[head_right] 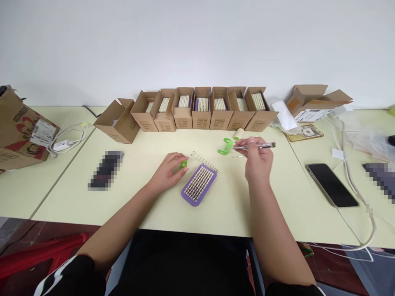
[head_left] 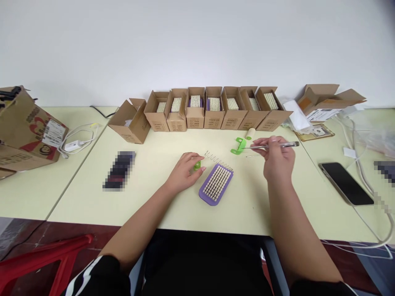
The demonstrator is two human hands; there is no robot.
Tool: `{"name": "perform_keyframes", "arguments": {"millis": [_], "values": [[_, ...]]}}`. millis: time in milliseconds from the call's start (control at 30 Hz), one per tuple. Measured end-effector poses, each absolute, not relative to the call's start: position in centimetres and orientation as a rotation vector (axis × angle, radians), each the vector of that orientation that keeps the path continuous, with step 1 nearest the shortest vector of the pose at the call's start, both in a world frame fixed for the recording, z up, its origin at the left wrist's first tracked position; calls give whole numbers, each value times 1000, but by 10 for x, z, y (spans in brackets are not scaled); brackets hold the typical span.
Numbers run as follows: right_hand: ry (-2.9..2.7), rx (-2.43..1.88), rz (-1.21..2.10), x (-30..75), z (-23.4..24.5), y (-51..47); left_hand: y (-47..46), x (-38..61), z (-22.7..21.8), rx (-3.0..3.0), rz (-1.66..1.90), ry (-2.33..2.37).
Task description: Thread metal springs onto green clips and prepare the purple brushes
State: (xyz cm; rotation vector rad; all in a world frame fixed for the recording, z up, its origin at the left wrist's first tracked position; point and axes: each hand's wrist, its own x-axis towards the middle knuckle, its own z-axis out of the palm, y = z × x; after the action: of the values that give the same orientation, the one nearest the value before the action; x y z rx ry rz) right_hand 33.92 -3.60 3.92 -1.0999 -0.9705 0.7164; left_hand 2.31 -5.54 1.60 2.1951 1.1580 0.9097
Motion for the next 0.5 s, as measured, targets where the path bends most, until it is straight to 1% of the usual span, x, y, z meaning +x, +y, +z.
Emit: {"name": "perform_keyframes", "arguments": {"millis": [67,133,200,267,333,400,500], "values": [[-993,-1278,585,355,41,-42,-58,25,16,2219,885,1102],[-1125,-1571,483,368,40,-50,-59,26,17,2235,858,1062],[-1310,-1889,434,376,34,-61,-60,26,18,2245,847,1019],[-1466,-2093,432,381,25,-72,-63,26,22,2259,831,924],[-1605,-2148,380,383,15,-82,-68,26,28,2279,770,794],[-1747,-2120,252,385,5,-89,-76,27,33,2299,635,716],[-1925,-2066,99,384,-7,-94,-89,31,38,2305,377,737]]}}
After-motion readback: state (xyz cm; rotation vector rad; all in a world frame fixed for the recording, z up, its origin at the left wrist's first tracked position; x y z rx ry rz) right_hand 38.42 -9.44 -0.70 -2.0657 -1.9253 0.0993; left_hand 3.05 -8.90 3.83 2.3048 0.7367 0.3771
